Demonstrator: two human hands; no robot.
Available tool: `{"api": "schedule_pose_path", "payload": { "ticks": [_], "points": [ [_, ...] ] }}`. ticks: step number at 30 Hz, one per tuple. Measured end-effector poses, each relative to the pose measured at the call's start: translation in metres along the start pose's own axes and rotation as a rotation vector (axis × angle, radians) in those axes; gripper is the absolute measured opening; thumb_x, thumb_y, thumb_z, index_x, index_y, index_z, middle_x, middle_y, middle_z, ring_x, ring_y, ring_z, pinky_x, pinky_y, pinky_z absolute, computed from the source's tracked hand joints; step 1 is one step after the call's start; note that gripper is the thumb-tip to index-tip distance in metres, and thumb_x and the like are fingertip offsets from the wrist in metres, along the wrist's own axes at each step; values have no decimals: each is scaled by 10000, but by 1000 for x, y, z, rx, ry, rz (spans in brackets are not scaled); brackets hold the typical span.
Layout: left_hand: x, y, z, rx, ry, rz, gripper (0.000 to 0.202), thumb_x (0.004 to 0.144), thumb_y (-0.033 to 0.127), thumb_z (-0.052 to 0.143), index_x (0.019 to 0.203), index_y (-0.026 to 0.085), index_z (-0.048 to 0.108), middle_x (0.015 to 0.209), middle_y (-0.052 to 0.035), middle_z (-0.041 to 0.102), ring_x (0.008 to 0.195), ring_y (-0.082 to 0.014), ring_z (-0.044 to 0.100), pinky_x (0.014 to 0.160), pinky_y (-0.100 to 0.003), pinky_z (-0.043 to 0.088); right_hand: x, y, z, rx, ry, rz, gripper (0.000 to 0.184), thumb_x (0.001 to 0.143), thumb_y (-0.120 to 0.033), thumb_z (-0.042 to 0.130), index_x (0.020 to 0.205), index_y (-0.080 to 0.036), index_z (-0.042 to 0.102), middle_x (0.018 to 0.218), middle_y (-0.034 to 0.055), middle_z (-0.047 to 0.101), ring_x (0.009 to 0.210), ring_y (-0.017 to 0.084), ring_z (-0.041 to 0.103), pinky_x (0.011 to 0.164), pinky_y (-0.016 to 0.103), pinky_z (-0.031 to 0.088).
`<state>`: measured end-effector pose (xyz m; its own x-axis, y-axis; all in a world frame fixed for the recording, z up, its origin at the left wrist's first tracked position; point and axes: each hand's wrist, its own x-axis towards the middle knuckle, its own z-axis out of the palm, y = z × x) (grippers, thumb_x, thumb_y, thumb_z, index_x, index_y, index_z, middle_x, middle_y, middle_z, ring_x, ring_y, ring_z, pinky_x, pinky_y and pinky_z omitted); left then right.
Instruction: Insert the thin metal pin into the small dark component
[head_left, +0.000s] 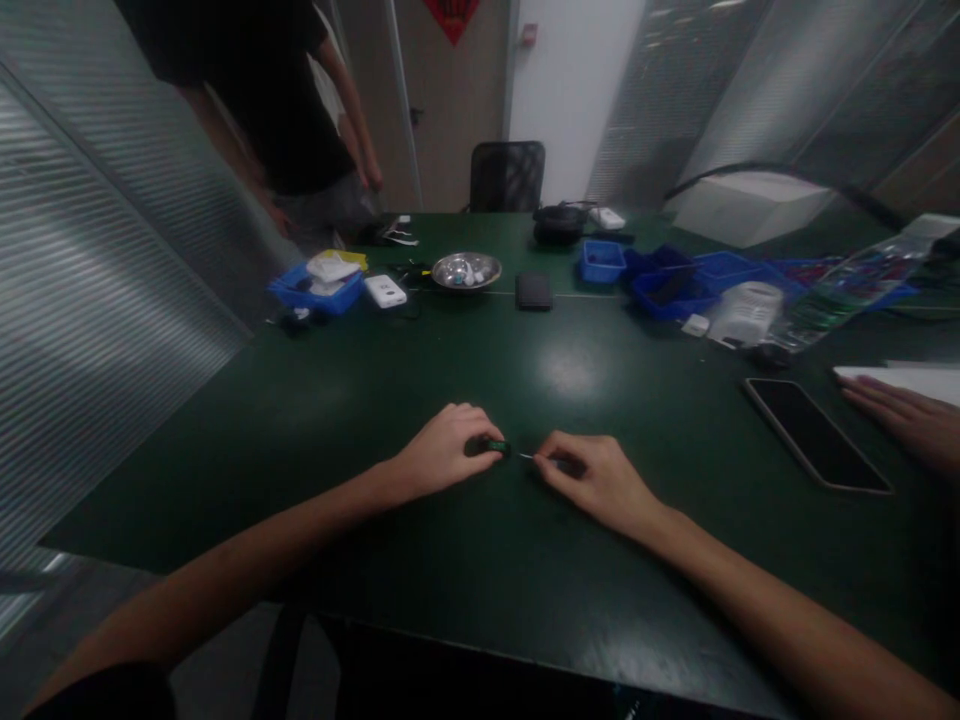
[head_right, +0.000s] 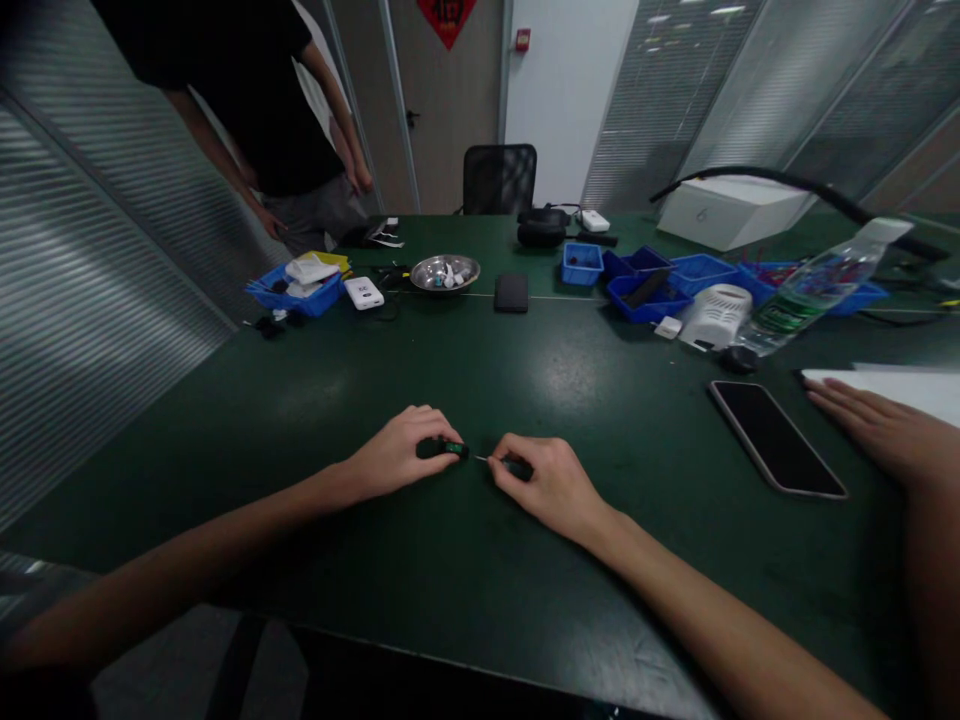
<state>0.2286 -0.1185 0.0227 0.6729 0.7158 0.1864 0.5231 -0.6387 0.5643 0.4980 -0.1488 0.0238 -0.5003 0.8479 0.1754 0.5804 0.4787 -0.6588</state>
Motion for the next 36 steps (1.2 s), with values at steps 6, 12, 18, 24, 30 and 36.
{"api": "schedule_pose_path", "payload": {
  "ticks": [6, 12, 18, 24, 30, 36],
  "points": [
    [2, 3, 16, -51, 25, 2, 163, 948, 327, 683, 1090, 252, 715, 1050, -59, 691, 1010, -244, 612, 912, -411, 438, 0, 1, 1, 0, 0, -34, 189, 982, -307, 582, 889, -208, 713, 738, -2, 703, 602, 135, 620, 570, 246, 424],
    [0, 4, 14, -69, 36, -19, 196, 931, 304, 706, 1119, 248, 697, 1059, -39, 681, 1008, -228, 608, 914, -391, 427, 1, -2, 0, -9, -3, -26, 171, 972, -282, 588, 884, -205, 712, 747, 0, 700, 622, 138, 635, 584, 244, 429],
    [-1, 5, 15, -66, 25, -12, 153, 947, 294, 683, 1091, 244, 684, 1064, -43, 685, 1011, -231, 604, 913, -387, 419, 0, 1, 0, -34, -14, -26, 145, 961, -263, 602, 885, -209, 712, 739, -8, 693, 614, 134, 623, 586, 244, 418],
    [0, 7, 12, -74, -5, 11, 163, 971, 308, 661, 1119, 242, 683, 1091, -51, 684, 1054, -236, 599, 938, -387, 411, 3, -5, 4, -7, -17, -33, 156, 978, -273, 596, 901, -206, 715, 765, -3, 702, 635, 134, 633, 604, 243, 425],
    [0, 9, 12, -48, -13, 1, 180, 970, 313, 657, 1128, 231, 680, 1108, -55, 679, 1076, -237, 590, 947, -380, 408, 7, -10, 13, 12, 6, -68, 148, 971, -264, 607, 884, -202, 709, 776, -2, 707, 647, 135, 632, 608, 241, 415],
    [0, 11, 11, -46, 7, 6, 162, 963, 271, 656, 1116, 227, 681, 1122, -53, 661, 1082, -231, 588, 962, -383, 416, 5, -7, 12, 50, 6, -39, 136, 974, -257, 615, 906, -203, 720, 793, -10, 717, 663, 132, 651, 625, 241, 431]
  ]
}}
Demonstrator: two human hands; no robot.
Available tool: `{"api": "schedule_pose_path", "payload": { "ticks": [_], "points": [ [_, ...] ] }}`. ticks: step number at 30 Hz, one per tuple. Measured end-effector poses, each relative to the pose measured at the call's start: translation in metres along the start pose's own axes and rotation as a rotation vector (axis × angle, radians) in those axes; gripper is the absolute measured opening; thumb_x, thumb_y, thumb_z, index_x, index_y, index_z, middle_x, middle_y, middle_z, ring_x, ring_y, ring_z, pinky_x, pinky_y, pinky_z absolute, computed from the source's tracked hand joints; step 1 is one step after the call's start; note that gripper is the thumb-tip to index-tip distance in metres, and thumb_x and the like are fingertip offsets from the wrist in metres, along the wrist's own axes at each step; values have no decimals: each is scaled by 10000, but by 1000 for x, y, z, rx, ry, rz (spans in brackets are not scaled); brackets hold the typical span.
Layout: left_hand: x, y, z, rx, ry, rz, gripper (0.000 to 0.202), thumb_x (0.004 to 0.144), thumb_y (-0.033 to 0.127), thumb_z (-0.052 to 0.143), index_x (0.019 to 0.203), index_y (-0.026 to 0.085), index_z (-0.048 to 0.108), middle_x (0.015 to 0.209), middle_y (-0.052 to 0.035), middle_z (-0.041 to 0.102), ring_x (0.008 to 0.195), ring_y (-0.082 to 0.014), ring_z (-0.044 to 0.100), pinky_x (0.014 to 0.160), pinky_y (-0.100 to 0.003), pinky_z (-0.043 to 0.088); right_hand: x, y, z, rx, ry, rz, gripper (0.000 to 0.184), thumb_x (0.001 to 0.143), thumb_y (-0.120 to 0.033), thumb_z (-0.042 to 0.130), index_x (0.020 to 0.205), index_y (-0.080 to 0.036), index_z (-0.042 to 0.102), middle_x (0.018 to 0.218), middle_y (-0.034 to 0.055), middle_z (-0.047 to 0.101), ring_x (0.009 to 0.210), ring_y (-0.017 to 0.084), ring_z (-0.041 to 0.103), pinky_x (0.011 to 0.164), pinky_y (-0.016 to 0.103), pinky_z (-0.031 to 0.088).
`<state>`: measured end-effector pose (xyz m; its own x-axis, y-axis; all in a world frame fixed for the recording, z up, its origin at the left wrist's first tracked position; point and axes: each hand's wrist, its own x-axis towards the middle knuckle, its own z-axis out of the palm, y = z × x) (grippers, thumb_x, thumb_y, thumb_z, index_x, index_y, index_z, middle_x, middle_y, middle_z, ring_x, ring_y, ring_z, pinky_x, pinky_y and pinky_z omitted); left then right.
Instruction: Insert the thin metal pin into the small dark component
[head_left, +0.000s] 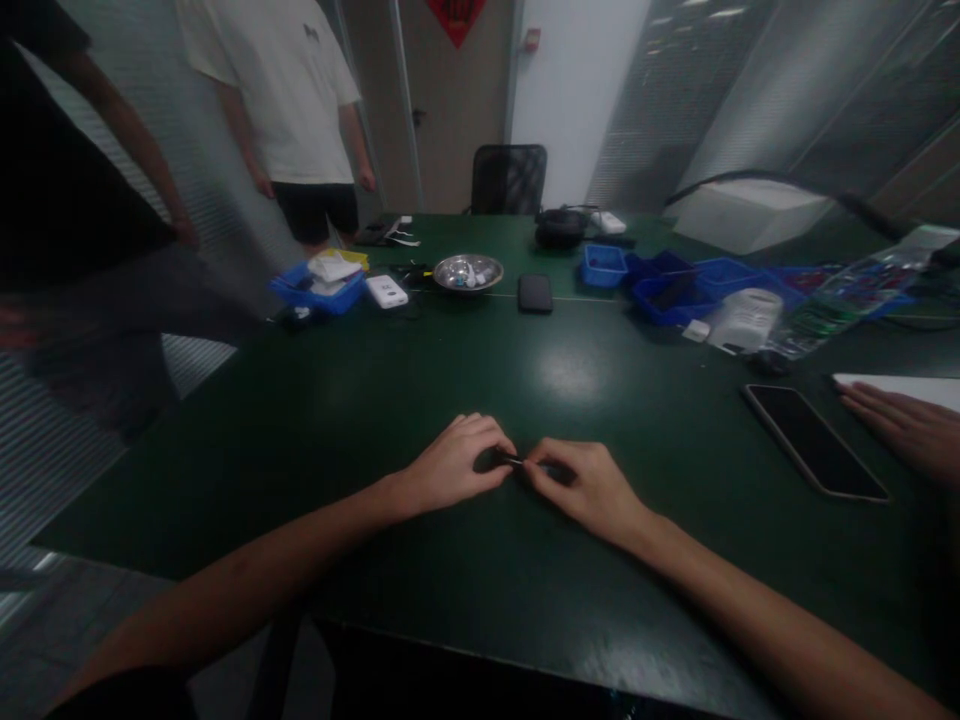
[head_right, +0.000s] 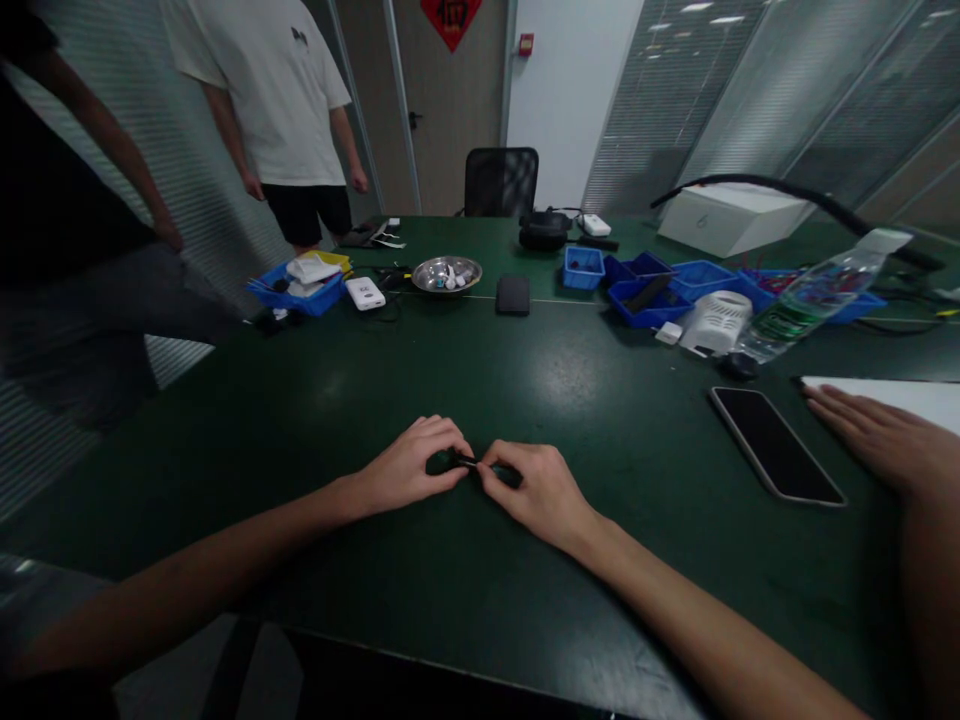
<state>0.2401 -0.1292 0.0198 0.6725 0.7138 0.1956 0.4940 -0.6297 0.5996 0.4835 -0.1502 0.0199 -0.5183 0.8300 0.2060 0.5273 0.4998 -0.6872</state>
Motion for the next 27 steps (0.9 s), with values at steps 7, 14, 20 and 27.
{"api": "schedule_pose_path", "payload": {
  "ticks": [7, 14, 20, 27],
  "points": [
    [-14, -5, -14, -100, -91, 64, 264, 1013, 200, 570, 1259, 236, 660, 1214, -79, 626, 1174, -219, 570, 1031, -372, 450, 0, -5, -5, 38, 33, 32, 180, 993, -302, 599, 911, -195, 718, 789, -5, 721, 650, 131, 652, 607, 241, 443],
    [-40, -66, -65, -19, -44, -39, 327, 1052, 222, 485, 1332, 265, 649, 1268, -80, 630, 1184, -216, 590, 1027, -370, 479, -2, -4, -8, 42, 50, 87, 281, 1037, -360, 517, 1052, -201, 748, 806, 9, 730, 666, 146, 680, 631, 257, 489],
    [-69, -151, -129, 206, 190, -322, 326, 1002, 356, 541, 1265, 245, 698, 1217, -91, 662, 995, -239, 637, 894, -401, 518, -6, 1, -5, 101, 78, 166, 631, 1033, -208, 339, 1655, -166, 247, 681, -28, 697, 575, 156, 658, 634, 287, 531],
    [-98, -173, -157, 141, 225, -472, 464, 901, 460, 634, 1313, 251, 674, 1198, -83, 689, 1018, -248, 646, 884, -385, 523, -4, -6, -7, 110, 63, 276, 681, 990, -185, 345, 1660, -189, 227, 629, -48, 698, 520, 157, 604, 607, 295, 497]
  ]
}}
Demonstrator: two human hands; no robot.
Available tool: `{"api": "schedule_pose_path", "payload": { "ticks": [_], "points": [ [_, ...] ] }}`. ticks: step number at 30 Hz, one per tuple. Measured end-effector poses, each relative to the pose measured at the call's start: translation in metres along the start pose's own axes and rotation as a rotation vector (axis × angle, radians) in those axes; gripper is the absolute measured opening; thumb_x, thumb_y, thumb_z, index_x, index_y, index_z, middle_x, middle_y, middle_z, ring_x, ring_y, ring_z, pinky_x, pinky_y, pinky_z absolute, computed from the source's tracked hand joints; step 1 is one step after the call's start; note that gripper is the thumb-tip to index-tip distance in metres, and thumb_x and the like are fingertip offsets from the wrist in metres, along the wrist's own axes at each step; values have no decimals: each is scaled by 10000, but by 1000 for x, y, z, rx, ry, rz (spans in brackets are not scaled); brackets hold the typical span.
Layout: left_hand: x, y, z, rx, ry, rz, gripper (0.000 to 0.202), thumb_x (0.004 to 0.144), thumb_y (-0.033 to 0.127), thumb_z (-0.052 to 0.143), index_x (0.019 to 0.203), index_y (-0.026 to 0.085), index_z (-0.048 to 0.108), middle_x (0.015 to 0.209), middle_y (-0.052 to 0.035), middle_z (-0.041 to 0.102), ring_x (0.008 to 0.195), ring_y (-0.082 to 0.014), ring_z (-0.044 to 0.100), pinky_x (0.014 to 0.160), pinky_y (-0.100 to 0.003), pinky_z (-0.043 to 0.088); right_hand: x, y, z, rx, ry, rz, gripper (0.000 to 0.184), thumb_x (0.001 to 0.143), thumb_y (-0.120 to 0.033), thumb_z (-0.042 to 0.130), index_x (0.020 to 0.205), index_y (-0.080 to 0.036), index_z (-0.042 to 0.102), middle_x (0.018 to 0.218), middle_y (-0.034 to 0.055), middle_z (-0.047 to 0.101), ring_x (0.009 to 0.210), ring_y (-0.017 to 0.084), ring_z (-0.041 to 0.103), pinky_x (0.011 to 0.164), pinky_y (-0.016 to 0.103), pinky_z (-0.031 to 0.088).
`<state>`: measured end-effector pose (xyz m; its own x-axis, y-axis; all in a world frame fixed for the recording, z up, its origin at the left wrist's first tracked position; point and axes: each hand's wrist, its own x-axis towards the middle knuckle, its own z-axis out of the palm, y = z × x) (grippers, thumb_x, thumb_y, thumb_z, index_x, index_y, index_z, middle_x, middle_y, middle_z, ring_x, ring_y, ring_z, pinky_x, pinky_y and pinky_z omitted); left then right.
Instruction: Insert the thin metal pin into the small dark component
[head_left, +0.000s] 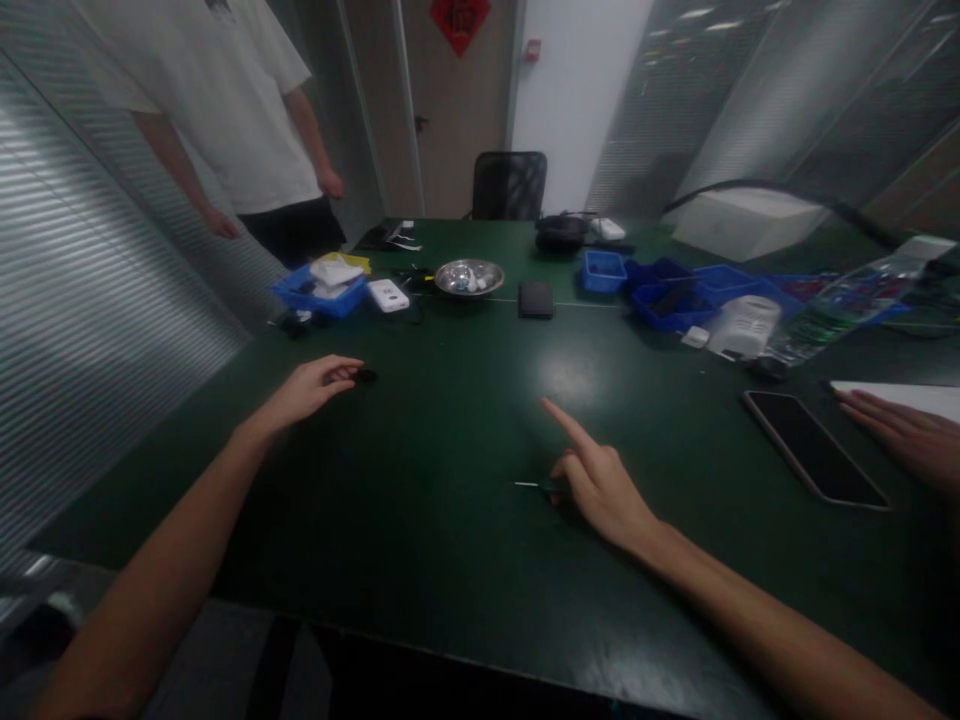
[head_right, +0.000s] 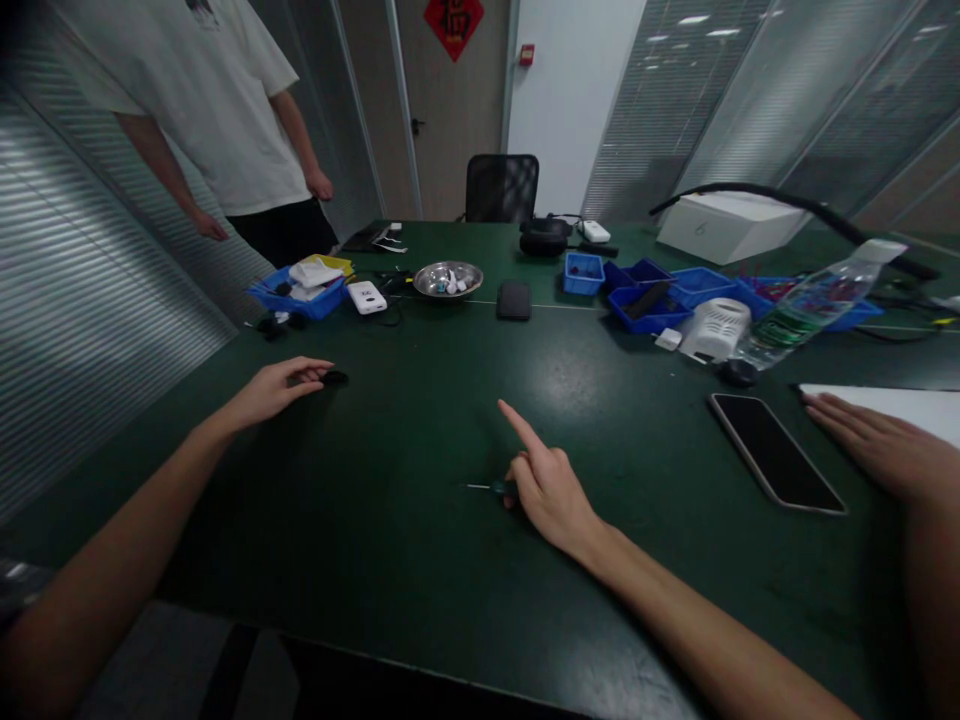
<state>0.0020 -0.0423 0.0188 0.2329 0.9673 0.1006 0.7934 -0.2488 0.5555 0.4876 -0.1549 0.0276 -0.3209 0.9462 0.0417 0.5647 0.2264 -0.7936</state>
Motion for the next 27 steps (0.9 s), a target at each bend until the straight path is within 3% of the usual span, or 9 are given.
{"api": "schedule_pose_path", "payload": {
  "ticks": [8, 12, 17, 22, 27],
  "points": [
    [-4, -24, -10, 114, 51, -159, 372, 808, 526, 717, 1039, 236, 744, 998, -70, 693, 860, -240, 655, 713, -329, 500, 0, -1, -1, 51, 5, -64, 678, 927, -168, 374, 1599, -171, 284, 680, -54, 642, 593, 172, 600, 642, 316, 460],
    [-6, -12, -8, 44, 117, -206, 324, 826, 502, 711, 996, 227, 687, 897, -45, 706, 778, -216, 656, 651, -302, 492, 1, 0, -1, 46, -10, -76, 650, 921, -154, 381, 1568, -178, 322, 670, -61, 628, 586, 170, 592, 641, 308, 446],
    [-3, 10, 1, -305, 262, -232, 404, 784, 471, 766, 1073, 195, 705, 1005, -74, 759, 853, -215, 722, 747, -322, 573, 1, 1, -2, 12, -34, -88, 575, 943, -168, 380, 1518, -175, 381, 672, -58, 619, 567, 162, 563, 621, 295, 426],
    [-1, 24, 6, -372, 260, -286, 372, 800, 379, 767, 1118, 187, 765, 1062, -97, 782, 943, -243, 736, 829, -359, 596, 2, 2, -2, -15, -48, -92, 515, 957, -189, 382, 1469, -185, 438, 673, -59, 626, 570, 161, 568, 617, 288, 426],
    [-2, 26, 10, -403, 274, -292, 397, 784, 342, 777, 1145, 177, 761, 1049, -98, 780, 904, -235, 745, 833, -378, 600, 2, 1, -1, -29, -42, -87, 489, 942, -179, 381, 1421, -192, 481, 662, -68, 632, 549, 154, 563, 601, 278, 420]
  ]
}}
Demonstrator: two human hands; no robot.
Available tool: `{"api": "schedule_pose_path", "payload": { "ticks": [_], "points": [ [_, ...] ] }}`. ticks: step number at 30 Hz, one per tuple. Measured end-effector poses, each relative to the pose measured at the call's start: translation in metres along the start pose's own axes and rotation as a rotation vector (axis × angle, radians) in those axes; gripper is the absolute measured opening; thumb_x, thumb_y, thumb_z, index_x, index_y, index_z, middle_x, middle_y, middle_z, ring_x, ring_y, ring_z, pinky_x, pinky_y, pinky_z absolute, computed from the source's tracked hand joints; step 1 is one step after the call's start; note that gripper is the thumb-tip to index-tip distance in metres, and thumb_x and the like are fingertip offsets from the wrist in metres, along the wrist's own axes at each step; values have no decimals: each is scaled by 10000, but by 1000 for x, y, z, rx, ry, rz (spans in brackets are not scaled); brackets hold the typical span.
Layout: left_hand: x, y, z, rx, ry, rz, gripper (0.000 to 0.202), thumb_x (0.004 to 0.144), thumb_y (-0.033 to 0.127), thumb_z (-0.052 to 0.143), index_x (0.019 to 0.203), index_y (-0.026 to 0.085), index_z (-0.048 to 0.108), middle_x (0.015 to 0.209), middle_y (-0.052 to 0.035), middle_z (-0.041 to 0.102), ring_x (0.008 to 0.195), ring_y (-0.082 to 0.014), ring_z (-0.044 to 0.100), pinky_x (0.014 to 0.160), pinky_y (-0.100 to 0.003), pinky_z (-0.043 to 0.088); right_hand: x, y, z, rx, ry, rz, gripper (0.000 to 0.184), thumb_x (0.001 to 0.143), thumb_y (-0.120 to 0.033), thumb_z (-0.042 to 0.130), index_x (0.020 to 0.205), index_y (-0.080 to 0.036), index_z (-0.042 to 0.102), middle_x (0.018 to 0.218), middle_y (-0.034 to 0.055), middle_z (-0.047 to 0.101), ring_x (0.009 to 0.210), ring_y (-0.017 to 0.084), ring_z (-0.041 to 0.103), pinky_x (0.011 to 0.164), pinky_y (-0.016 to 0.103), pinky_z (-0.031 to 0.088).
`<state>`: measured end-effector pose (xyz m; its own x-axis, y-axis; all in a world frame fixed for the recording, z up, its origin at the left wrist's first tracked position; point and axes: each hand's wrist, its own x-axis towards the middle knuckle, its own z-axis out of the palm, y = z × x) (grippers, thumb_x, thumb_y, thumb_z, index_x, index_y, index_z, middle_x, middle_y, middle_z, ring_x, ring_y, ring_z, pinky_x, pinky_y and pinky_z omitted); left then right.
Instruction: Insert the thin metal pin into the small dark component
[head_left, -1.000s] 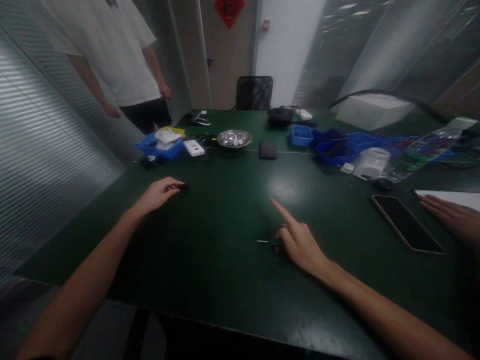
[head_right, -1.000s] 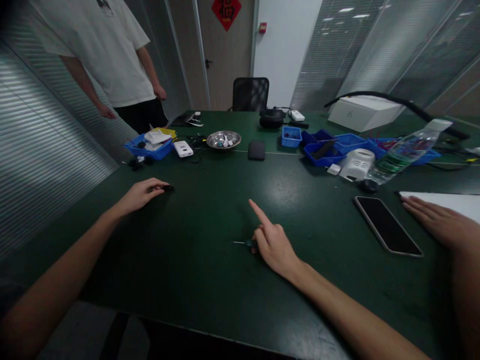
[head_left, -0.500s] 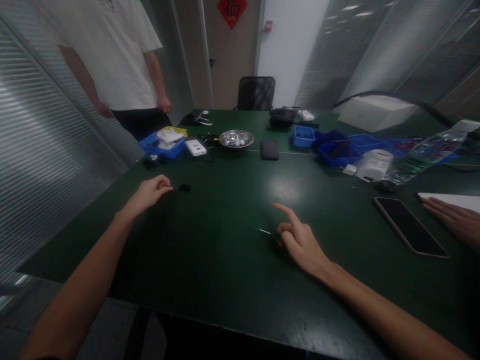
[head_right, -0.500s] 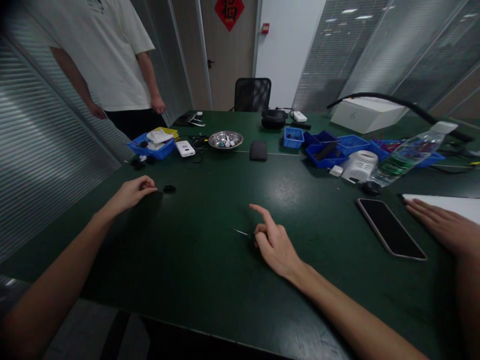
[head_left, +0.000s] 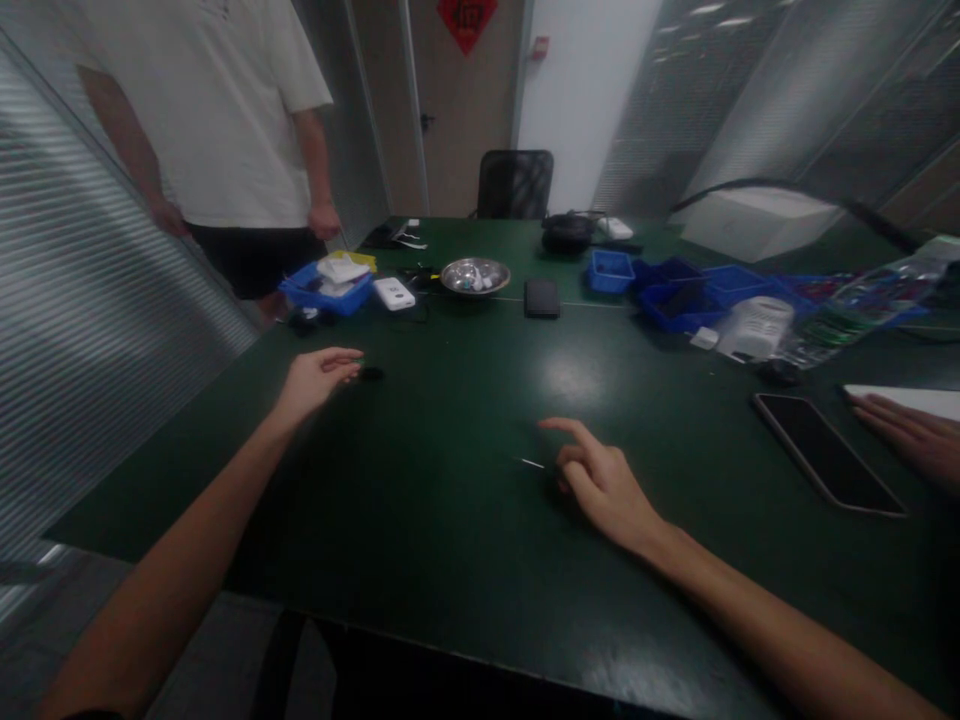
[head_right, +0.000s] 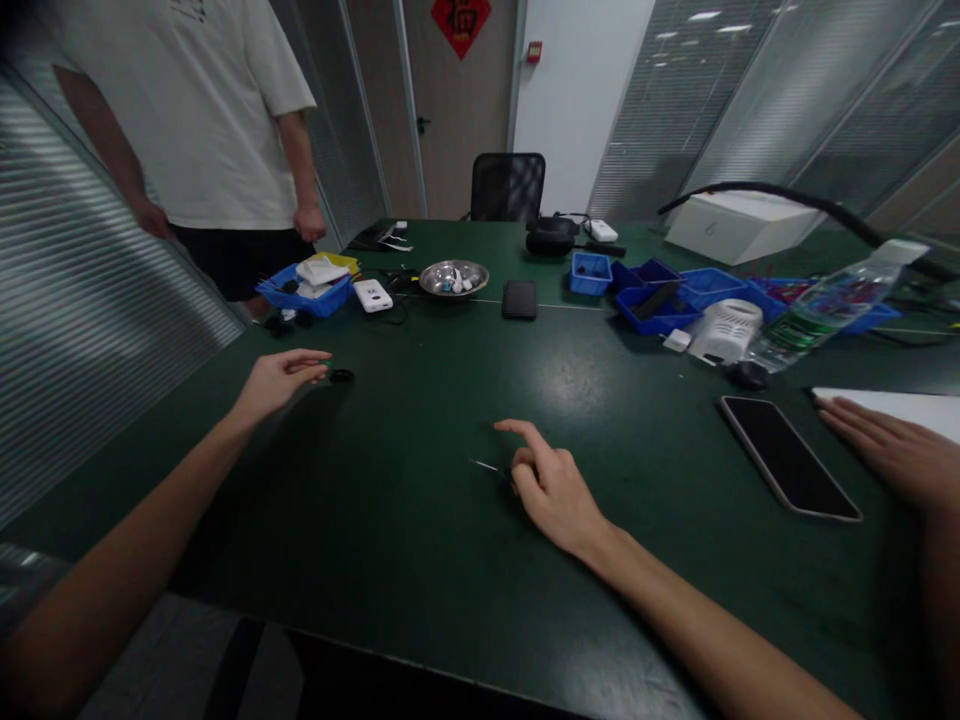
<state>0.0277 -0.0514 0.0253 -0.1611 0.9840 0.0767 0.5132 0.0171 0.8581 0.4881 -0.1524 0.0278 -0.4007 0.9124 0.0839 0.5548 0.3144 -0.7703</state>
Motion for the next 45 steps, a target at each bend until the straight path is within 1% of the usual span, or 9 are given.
{"api": "schedule_pose_path", "payload": {
  "ticks": [4, 8, 11, 16, 24, 32, 37, 42, 45],
  "points": [
    [2, -6, 1, -19, -21, 19, 426, 785, 393, 786, 1146, 168, 754, 1056, -112, 775, 899, -240, 739, 816, -382, 591, 0, -1, 0, -5, -4, -2, 466, 942, -172, 374, 1389, -184, 502, 655, -68, 627, 536, 151, 555, 588, 275, 414],
    [4, -10, 2, 170, -15, 147, 403, 793, 479, 775, 1097, 215, 785, 1123, -95, 754, 960, -249, 696, 837, -374, 551, 0, -1, 0, -2, -8, -9, 436, 945, -176, 380, 1356, -179, 525, 652, -64, 628, 542, 150, 563, 595, 276, 423],
    [5, -12, 4, 265, -37, 190, 416, 809, 525, 747, 1097, 229, 793, 1171, -96, 738, 914, -241, 663, 801, -366, 524, 0, 0, -1, -2, -15, -5, 423, 948, -181, 375, 1339, -181, 536, 652, -61, 627, 546, 151, 566, 593, 276, 429],
    [6, -15, 8, 263, -85, 145, 448, 811, 545, 731, 1118, 225, 791, 1107, -85, 756, 788, -211, 627, 717, -342, 490, 0, 1, -1, -11, -23, -15, 414, 952, -186, 377, 1329, -182, 548, 660, -56, 636, 552, 152, 581, 599, 279, 435],
    [4, -15, 10, 264, -65, 103, 463, 800, 541, 740, 1129, 220, 796, 1029, -84, 776, 844, -240, 659, 741, -343, 505, 0, 5, 0, -11, -25, -18, 383, 963, -184, 381, 1305, -193, 555, 668, -60, 629, 563, 150, 586, 607, 277, 435],
    [5, -15, 16, 175, -15, 36, 432, 825, 569, 710, 1053, 214, 805, 1102, -93, 784, 990, -273, 704, 845, -364, 539, 1, 3, 1, -32, -17, -37, 385, 931, -167, 386, 1263, -181, 580, 642, -58, 614, 545, 147, 569, 595, 276, 421],
    [9, -15, 18, 83, -26, -72, 381, 785, 513, 768, 1022, 217, 809, 1050, -90, 793, 941, -275, 722, 816, -369, 557, 1, 5, 2, -28, -7, -41, 389, 924, -163, 384, 1258, -180, 583, 636, -58, 612, 540, 148, 562, 589, 276, 420],
    [15, -15, 15, -2, -59, -99, 299, 757, 405, 803, 1013, 251, 812, 1128, -72, 782, 1098, -287, 699, 924, -393, 540, 1, 5, 2, -27, -16, -37, 378, 937, -162, 383, 1257, -180, 584, 645, -59, 617, 542, 146, 565, 594, 278, 417],
    [17, -15, 16, -63, -66, -107, 263, 751, 341, 805, 997, 249, 808, 1133, -79, 778, 1128, -288, 692, 958, -414, 533, 1, 4, 1, -28, -17, -29, 371, 939, -164, 383, 1249, -182, 586, 644, -61, 615, 545, 148, 566, 597, 282, 413]
  ]
}}
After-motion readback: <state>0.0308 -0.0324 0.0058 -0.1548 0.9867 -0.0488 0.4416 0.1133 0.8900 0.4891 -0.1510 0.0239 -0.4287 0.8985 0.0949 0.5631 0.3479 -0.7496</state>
